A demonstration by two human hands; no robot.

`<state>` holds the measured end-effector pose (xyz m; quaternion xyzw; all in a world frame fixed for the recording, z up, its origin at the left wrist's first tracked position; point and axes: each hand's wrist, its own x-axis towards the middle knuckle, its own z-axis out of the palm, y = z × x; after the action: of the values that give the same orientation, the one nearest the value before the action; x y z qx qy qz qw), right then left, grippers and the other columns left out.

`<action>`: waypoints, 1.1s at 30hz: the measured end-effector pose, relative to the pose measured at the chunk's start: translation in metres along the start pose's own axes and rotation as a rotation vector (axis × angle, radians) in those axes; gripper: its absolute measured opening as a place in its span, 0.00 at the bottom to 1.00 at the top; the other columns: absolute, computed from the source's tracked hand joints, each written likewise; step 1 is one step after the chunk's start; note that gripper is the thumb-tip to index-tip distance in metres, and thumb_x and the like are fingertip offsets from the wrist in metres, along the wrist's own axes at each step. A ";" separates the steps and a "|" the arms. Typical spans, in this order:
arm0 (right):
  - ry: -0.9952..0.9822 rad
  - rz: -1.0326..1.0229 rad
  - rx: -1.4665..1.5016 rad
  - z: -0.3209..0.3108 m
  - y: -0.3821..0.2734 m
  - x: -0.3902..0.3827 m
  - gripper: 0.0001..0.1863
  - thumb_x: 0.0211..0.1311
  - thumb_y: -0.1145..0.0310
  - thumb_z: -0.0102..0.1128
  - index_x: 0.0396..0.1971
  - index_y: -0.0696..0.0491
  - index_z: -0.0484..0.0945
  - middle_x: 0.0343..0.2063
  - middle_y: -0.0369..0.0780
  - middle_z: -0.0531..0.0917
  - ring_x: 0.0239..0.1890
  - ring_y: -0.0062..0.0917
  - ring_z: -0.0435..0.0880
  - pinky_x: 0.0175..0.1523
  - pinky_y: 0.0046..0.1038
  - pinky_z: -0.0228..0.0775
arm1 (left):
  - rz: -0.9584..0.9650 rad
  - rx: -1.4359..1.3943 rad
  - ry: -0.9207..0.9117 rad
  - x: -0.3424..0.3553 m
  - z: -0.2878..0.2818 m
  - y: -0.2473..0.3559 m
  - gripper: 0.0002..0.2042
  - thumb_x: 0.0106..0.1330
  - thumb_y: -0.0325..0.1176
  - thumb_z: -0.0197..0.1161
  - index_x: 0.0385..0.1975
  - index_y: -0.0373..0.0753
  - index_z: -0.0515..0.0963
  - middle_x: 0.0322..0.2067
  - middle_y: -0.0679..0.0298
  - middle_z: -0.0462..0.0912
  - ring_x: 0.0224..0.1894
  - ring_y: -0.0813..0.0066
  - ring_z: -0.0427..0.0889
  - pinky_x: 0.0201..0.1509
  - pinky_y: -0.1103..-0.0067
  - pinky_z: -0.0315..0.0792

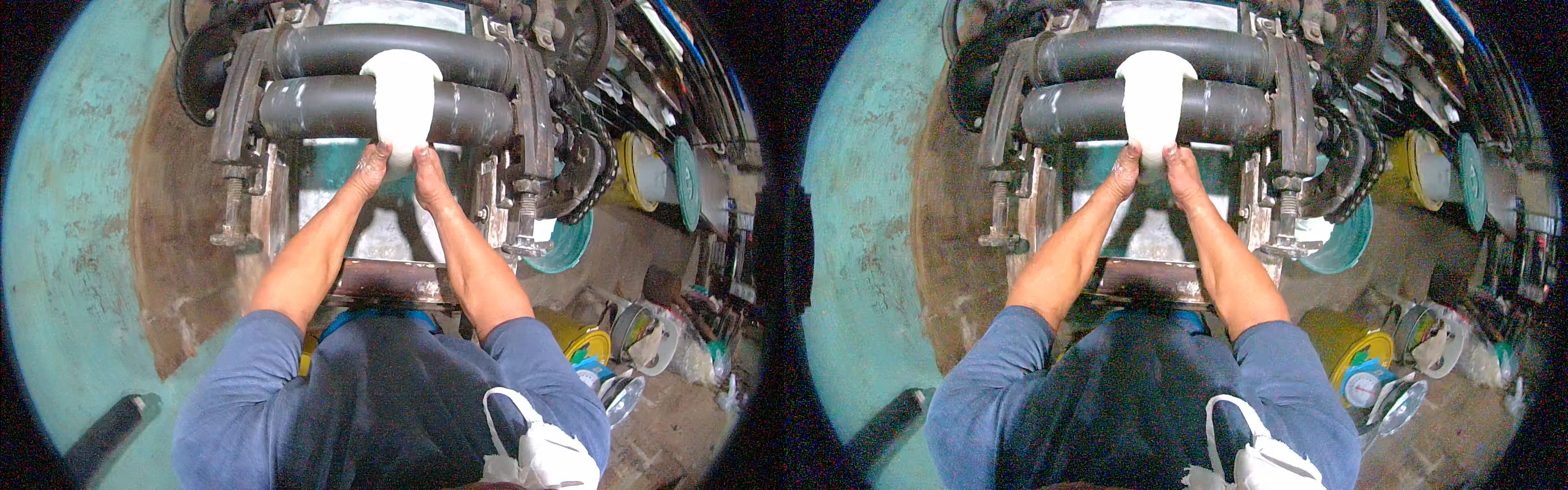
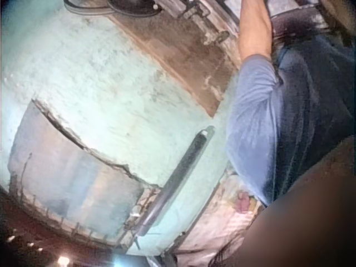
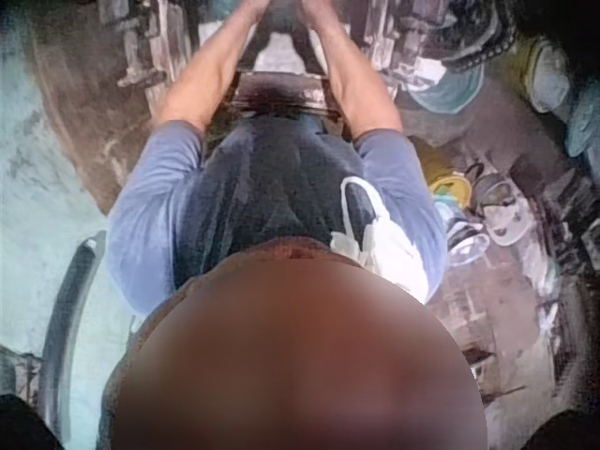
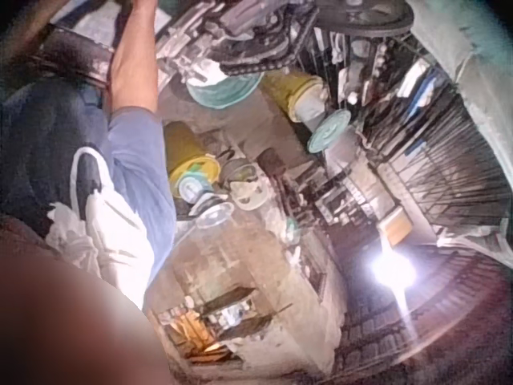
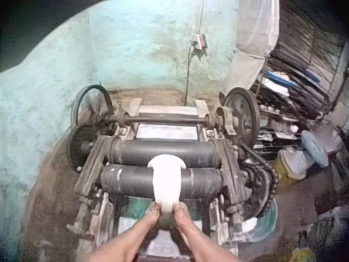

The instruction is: The person repeatedly feeds a white dough-like sheet through a three-roller machine, folding and refeeding it to thin and smooth the material. The person handles the sheet by hand, guiding it through the rollers and adjusting its position between passes.

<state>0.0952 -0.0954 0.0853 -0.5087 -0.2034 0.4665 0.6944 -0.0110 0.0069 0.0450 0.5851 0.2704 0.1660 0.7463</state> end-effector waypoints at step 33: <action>0.187 0.055 -1.057 0.016 -0.004 0.020 0.32 0.42 0.41 0.71 0.42 0.51 0.84 0.40 0.53 0.84 0.47 0.46 0.82 0.52 0.40 0.74 | 0.197 0.953 0.273 0.007 0.016 -0.031 0.11 0.55 0.38 0.63 0.34 0.40 0.82 0.35 0.50 0.84 0.42 0.47 0.82 0.47 0.61 0.76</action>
<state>0.0948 -0.0703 0.0910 -0.8336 -0.3341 0.2713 0.3463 0.0020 -0.0093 0.0167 0.8564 0.3550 0.1686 0.3348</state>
